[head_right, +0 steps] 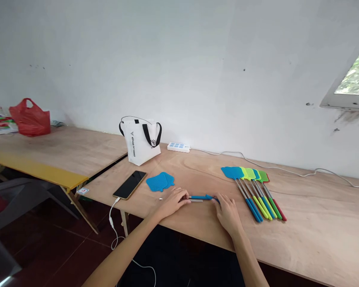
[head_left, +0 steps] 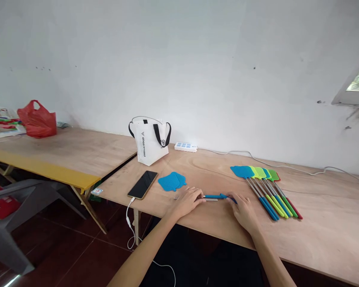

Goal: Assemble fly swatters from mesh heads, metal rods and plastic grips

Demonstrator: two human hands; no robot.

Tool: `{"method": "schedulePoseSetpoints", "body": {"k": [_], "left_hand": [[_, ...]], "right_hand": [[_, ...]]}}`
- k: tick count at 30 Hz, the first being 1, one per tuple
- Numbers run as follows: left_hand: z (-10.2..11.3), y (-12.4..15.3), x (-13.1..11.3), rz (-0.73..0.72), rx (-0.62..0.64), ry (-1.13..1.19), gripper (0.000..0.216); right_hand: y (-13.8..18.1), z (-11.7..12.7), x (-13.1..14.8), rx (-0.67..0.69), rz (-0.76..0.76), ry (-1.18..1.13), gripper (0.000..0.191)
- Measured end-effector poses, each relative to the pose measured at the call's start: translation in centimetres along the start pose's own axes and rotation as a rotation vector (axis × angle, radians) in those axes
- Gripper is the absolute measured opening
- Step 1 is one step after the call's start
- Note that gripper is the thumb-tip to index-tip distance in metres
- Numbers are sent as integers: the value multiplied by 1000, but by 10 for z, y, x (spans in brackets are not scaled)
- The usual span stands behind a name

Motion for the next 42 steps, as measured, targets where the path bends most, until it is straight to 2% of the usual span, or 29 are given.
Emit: {"method": "schedulePoseSetpoints", "body": {"k": [4, 13, 21, 27, 31, 35, 42], "left_hand": [[1, 0, 3, 26, -8, -16, 15], [-4, -1, 1, -19, 4, -34, 14], [-12, 4, -5, -79, 75, 142, 10], [-14, 5, -5, -69, 96, 178, 13], [-9, 4, -9, -80, 58, 69, 16], [-5, 4, -17, -109, 20, -59, 10], [5, 6, -13, -40, -66, -150, 13]], "right_hand": [[0, -3, 21, 74, 110, 12, 32], [0, -1, 37, 95, 160, 1, 29], [0, -25, 68, 167, 213, -150, 26], [-1, -22, 72, 172, 221, -164, 27], [-1, -19, 72, 148, 212, -82, 28], [-1, -18, 60, 76, 140, -9, 27], [-3, -24, 41, 118, 41, -48, 29]]}}
Point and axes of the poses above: each hand's wrist, its own y-axis away from the middle knuckle, its own z-axis out of the back of the hand, x = y × z, the point moved 10 cm from there along -y, towards the middle knuckle, and after that the axes turned 5 degrees about x, right-handed, at the moved point
